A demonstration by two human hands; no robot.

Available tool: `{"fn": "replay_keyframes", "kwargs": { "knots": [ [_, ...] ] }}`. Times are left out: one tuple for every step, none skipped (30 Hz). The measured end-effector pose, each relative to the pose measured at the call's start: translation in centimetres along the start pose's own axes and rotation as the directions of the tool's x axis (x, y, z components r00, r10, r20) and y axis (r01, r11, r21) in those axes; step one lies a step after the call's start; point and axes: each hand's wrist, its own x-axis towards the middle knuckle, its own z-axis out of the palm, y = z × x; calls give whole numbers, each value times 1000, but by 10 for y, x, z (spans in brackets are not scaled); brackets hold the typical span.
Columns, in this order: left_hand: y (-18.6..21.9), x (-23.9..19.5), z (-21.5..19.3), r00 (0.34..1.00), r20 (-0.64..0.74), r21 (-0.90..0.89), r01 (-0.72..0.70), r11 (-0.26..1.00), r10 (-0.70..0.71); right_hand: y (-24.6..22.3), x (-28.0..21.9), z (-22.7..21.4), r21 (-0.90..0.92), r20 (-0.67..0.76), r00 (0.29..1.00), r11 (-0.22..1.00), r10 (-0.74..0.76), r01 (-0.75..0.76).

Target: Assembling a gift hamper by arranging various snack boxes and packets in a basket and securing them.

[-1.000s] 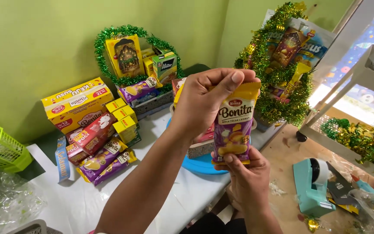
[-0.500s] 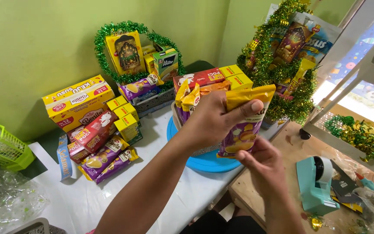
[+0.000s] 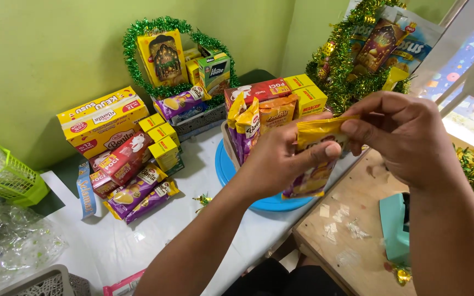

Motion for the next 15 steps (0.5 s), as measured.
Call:
{"fn": "replay_keyframes", "kwargs": {
  "knots": [
    [-3,-16,8,1000,-2,-2,2,1000,-2,5,2,-4,-1,3,1000,1000,1,-1],
    [-5,-32,17,991,-135,89,7,996,5,11,4,-9,13,-28,1000,1000,-6,7],
    [-8,-46,24,963,-267,180,22,983,28,16,8,-14,26,-58,998,999,-19,21],
    [-21,-64,35,962,-273,181,21,983,30,16,12,-17,25,-54,998,999,-24,25],
    [-35,-82,45,932,-325,209,-91,974,157,17,14,-20,62,-101,995,998,-15,21],
    [-49,-101,56,885,-371,243,-200,949,281,18,17,-23,99,-147,989,995,-4,18],
    [-73,-111,64,886,-370,241,-199,950,280,19,22,-26,98,-147,989,995,-2,16],
    [-97,-121,72,906,-324,364,-148,920,274,20,27,-28,113,-144,990,993,-6,23],
    [-121,-132,79,924,-281,484,-98,870,260,21,32,-29,128,-139,990,991,-12,30],
    [-139,-140,84,924,-282,483,-97,870,260,28,39,-26,128,-138,990,991,-12,30],
    [-157,-149,89,956,-231,588,-11,809,182,34,45,-23,160,-160,987,986,-19,45],
    [-174,-158,94,977,-190,686,63,725,94,40,52,-20,192,-182,983,980,-25,60],
    [-180,-162,93,977,-190,684,64,726,93,42,56,-14,191,-181,983,980,-23,58],
    [-186,-166,93,978,-201,681,98,725,57,43,59,-8,217,-164,986,975,-8,44],
    [-193,-168,92,977,-213,679,131,722,23,44,64,-2,242,-146,989,970,5,31]
  ]
}}
